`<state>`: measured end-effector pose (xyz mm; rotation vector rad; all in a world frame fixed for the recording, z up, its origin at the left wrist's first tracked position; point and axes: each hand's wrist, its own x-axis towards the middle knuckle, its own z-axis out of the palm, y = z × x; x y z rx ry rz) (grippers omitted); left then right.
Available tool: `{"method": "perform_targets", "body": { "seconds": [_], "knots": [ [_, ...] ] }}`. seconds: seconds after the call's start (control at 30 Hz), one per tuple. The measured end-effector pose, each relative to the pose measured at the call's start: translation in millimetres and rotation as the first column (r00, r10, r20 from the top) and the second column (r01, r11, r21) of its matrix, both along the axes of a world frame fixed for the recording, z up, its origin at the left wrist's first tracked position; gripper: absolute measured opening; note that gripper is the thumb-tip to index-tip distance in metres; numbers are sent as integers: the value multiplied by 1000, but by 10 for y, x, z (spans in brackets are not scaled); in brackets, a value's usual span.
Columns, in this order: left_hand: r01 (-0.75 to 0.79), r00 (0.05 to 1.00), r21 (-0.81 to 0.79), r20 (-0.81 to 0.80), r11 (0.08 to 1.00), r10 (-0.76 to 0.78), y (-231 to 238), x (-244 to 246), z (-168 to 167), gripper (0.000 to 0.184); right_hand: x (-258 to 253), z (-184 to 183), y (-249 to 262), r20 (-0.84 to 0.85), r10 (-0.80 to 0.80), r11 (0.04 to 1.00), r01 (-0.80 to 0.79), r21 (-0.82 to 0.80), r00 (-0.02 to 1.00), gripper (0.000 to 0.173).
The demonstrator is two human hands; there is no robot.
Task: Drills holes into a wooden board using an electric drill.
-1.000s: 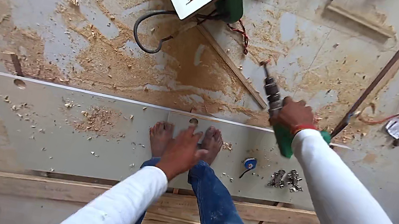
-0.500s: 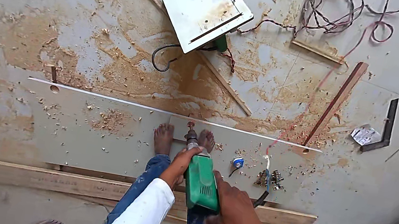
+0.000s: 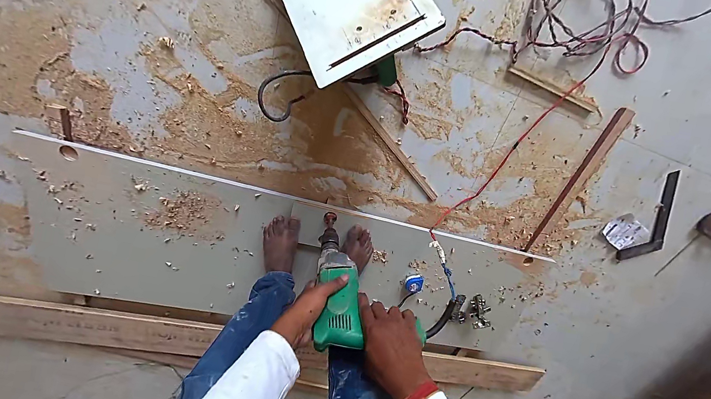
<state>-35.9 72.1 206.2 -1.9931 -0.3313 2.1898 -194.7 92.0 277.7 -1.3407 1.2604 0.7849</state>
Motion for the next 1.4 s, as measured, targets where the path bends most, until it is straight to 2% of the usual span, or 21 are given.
{"method": "perform_targets", "body": {
  "seconds": [0.13,0.23,0.33,0.5,0.9,1.4],
  "knots": [
    [130,989,94,64,987,-136,-169,86,255,67,277,56,-182,-67,-4,996,10,87,998,79],
    [304,943,51,124,951,-308,-331,40,226,67,431,46,-280,-154,-63,990,82,115,986,80],
    [378,917,54,117,924,-382,-428,15,181,67,440,0,-358,-191,-83,987,108,122,978,75],
    [344,926,63,143,937,-350,-393,-31,237,65,381,13,-422,-176,-16,993,36,113,984,71],
    [355,921,93,134,930,-365,-437,-59,181,67,336,-29,-489,-166,-14,985,42,167,986,82],
    [348,919,120,152,930,-363,-429,-19,118,71,437,-68,-589,-185,21,981,15,193,983,77]
  ]
}}
